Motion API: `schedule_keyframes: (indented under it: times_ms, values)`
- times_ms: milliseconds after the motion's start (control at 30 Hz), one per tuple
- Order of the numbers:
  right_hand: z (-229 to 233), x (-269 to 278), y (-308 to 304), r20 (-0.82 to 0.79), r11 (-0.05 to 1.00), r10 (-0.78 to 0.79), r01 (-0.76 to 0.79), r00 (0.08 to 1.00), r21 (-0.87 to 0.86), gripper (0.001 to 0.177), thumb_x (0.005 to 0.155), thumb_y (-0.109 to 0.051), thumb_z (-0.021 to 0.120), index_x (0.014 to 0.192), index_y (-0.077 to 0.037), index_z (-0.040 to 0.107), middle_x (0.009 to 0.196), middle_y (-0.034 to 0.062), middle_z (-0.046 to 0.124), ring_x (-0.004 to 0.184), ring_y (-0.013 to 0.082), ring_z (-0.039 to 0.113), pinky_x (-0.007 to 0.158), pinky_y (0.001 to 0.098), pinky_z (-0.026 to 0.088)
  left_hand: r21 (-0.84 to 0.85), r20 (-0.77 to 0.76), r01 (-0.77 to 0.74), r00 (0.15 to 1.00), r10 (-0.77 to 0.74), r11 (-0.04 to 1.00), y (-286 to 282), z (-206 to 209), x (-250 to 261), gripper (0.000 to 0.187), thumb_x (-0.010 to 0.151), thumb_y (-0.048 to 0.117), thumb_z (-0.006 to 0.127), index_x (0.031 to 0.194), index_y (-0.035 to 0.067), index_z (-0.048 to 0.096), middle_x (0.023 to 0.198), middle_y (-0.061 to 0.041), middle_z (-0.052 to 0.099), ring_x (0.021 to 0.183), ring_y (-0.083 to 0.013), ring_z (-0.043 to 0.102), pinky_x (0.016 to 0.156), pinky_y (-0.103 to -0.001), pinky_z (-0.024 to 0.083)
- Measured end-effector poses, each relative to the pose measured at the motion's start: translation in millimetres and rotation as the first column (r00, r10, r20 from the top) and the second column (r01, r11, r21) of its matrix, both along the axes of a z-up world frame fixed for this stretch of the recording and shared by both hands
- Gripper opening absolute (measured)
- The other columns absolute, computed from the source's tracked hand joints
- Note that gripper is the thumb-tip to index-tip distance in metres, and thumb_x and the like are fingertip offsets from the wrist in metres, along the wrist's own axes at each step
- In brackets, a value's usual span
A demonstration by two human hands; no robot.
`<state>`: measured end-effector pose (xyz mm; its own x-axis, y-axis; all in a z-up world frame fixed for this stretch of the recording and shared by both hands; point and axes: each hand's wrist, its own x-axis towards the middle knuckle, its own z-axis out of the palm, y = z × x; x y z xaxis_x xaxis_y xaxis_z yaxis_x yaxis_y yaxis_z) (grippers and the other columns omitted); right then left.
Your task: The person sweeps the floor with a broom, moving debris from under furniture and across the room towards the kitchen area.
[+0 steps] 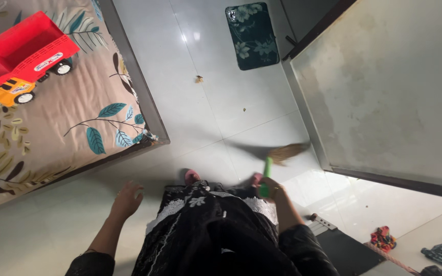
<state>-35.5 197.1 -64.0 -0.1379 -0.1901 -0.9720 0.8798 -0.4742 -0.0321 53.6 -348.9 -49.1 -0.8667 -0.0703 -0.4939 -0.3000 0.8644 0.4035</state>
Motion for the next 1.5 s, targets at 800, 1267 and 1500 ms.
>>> schedule_keyframes:
  times_ms: [800,1267,1500]
  values:
    - [-17,-439,70,-0.204,0.776,0.565,-0.432,0.799,0.459,0.062,0.081,0.002,0.065,0.134,-0.011,0.035,0.078,0.0153,0.057,0.051,0.0241,0.057,0.044,0.0392,0.050,-0.246,0.265,-0.261,0.908,0.324,0.933,145,72,-106,0.028,0.090,0.034,0.069,0.118,0.030,0.072,0.156,-0.013,0.044,0.123,-0.0398,0.064,0.101,-0.050,0.056]
    - [10,-512,116,0.034,0.169,0.957,-0.652,0.287,0.739,0.110,0.078,-0.004,0.071,0.164,-0.035,0.010,0.122,0.0214,0.068,0.063,0.0254,0.069,0.054,0.0365,0.059,-0.139,0.250,-0.288,0.915,0.315,0.947,206,44,-255,0.029,0.093,0.032,0.063,0.120,0.027,0.073,0.159,-0.011,0.042,0.117,-0.0356,0.070,0.100,-0.048,0.058]
    - [-7,-564,140,-0.137,0.628,0.701,-0.517,0.700,0.582,0.064,0.082,-0.003,0.064,0.141,-0.006,0.041,0.089,0.0170,0.059,0.055,0.0241,0.061,0.050,0.0397,0.056,-0.168,0.360,-0.229,0.891,0.276,0.959,186,27,-325,0.029,0.097,0.031,0.060,0.123,0.028,0.071,0.163,-0.011,0.037,0.122,-0.0341,0.067,0.106,-0.048,0.055]
